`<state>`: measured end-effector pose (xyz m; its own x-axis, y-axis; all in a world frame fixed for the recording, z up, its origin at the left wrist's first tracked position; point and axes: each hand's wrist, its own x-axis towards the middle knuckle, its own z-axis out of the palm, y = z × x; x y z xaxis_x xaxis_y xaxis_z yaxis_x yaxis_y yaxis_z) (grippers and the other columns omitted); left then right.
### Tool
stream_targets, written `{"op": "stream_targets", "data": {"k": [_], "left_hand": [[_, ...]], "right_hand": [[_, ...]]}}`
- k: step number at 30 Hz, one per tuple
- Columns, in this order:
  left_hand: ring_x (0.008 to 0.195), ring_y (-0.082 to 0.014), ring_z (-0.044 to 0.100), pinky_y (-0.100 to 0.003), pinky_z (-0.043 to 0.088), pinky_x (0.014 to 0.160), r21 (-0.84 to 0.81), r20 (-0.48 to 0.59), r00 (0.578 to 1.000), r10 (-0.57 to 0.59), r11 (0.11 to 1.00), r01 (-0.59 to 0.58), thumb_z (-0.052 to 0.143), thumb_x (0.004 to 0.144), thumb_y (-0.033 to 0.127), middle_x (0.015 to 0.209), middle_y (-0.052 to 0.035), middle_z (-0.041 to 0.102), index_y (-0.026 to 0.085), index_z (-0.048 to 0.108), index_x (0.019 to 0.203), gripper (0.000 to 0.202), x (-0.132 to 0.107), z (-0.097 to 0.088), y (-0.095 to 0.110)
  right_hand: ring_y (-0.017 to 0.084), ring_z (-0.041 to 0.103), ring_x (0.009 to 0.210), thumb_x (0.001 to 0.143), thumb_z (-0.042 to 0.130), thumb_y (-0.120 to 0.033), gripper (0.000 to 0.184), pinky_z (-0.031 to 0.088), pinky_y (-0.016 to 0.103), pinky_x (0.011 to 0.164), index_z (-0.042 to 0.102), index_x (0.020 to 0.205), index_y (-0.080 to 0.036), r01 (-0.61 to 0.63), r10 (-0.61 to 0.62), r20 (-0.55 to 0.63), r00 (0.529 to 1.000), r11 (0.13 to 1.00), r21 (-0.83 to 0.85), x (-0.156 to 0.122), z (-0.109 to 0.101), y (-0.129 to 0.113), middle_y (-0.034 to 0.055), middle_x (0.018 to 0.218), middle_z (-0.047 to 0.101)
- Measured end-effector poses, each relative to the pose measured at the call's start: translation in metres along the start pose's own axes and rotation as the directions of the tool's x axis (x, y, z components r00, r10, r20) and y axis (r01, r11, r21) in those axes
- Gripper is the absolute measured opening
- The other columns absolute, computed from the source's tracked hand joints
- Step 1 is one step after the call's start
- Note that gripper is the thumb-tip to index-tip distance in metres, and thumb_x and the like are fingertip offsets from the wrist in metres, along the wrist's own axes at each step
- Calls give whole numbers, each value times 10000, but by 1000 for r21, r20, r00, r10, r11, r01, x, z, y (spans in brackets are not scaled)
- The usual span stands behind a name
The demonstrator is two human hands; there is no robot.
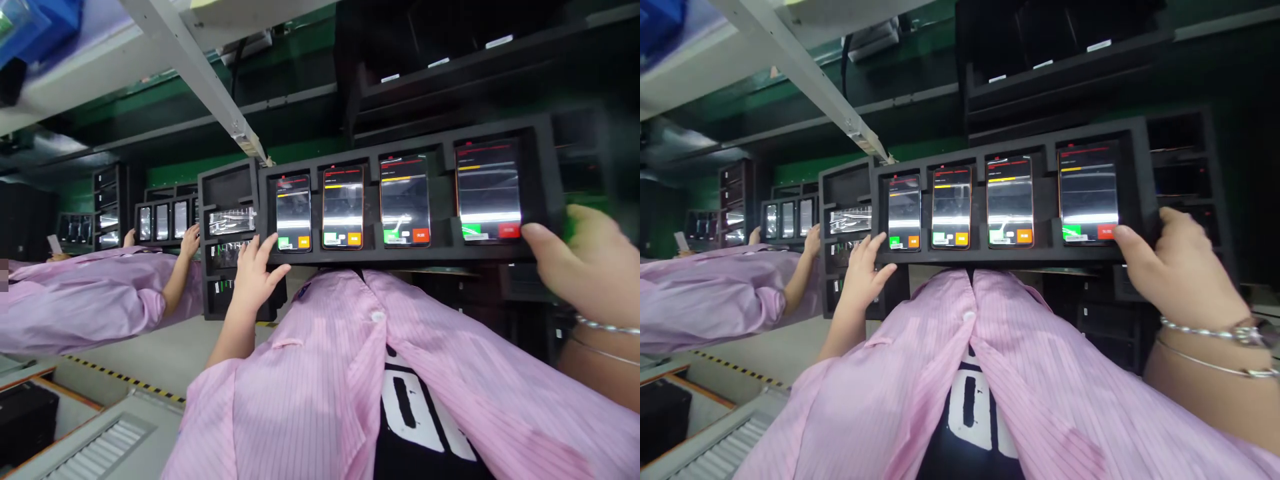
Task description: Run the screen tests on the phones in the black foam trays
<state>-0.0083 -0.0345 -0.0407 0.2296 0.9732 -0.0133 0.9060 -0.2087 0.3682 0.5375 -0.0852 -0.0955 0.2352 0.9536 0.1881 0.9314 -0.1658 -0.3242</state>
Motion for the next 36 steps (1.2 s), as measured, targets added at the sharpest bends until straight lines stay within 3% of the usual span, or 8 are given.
{"op": "stream_targets", "data": {"k": [2, 6, 10, 14, 22, 27, 32, 36], "left_hand": [[1614, -474, 334, -718, 285, 1276, 74, -13, 1000, -11, 997, 12, 451, 919, 883, 1662, -194, 491, 278, 676, 1453, 838, -7, 7, 0], [1665, -501, 147, -753, 217, 1289, 107, -133, 986, 103, 990, -89, 614, 898, 809, 1781, -155, 294, 302, 670, 1459, 759, -2, 7, 16], [1655, -429, 240, -679, 209, 1329, 81, -175, 906, 386, 922, -378, 629, 916, 773, 1724, -137, 411, 321, 628, 1497, 736, 11, 19, 46], [1634, -420, 299, -694, 203, 1325, 128, -119, 892, 436, 898, -421, 636, 940, 725, 1672, -131, 491, 337, 678, 1437, 632, 22, 42, 66], [1600, -398, 371, -634, 300, 1301, 131, -203, 879, 431, 902, -411, 646, 974, 645, 1624, -148, 546, 300, 632, 1489, 620, 24, 56, 63], [1611, -398, 344, -617, 286, 1307, 38, -206, 902, 380, 924, -381, 673, 968, 620, 1624, -139, 544, 292, 618, 1495, 623, 24, 58, 59], [1638, -385, 283, -605, 294, 1316, -20, -202, 908, 366, 926, -378, 625, 995, 604, 1640, -145, 515, 259, 604, 1493, 606, 24, 49, 61], [1633, -384, 296, -610, 267, 1325, 2, -167, 919, 357, 932, -362, 610, 999, 601, 1623, -140, 538, 253, 631, 1458, 577, 29, 43, 67]], "right_hand": [[439, 675, 1240, 931, 610, -776, 879, 601, 542, 939, 592, 1492, -98, 43, -31, -169, 985, 997, 69, -6, -18, -43, 277, 1323, 682], [303, 679, 1289, 1089, 525, -458, 413, 440, 520, 1260, 641, 1405, -219, 446, -432, -118, 894, 833, 326, -3, -52, -121, 139, 1325, 719], [299, 645, 1345, 1076, 544, -262, 222, 381, 609, 1287, 616, 1280, -211, 632, -677, -39, 735, 664, 399, 2, -29, -158, 100, 1247, 753], [345, 652, 1329, 1082, 524, -265, 237, 419, 697, 1226, 645, 1266, -178, 642, -693, 19, 721, 678, 357, 1, 6, -160, 124, 1191, 764], [296, 732, 1197, 1025, 591, -214, 168, 455, 541, 1243, 670, 1171, -186, 584, -546, -219, 809, 791, 182, -2, -29, -111, 88, 1075, 794], [306, 740, 1176, 1056, 535, -250, 189, 496, 537, 1206, 697, 1105, -166, 507, -494, -164, 854, 861, 47, -9, -15, -86, 111, 1060, 794], [297, 730, 1202, 1023, 593, -217, 159, 505, 512, 1205, 687, 1149, -189, 520, -462, -309, 831, 843, 136, -8, -34, -108, 81, 1045, 795], [304, 697, 1270, 1011, 602, -204, 183, 465, 557, 1240, 645, 1189, -215, 571, -530, -216, 820, 779, 258, -2, -45, -135, 78, 1141, 787]]}}
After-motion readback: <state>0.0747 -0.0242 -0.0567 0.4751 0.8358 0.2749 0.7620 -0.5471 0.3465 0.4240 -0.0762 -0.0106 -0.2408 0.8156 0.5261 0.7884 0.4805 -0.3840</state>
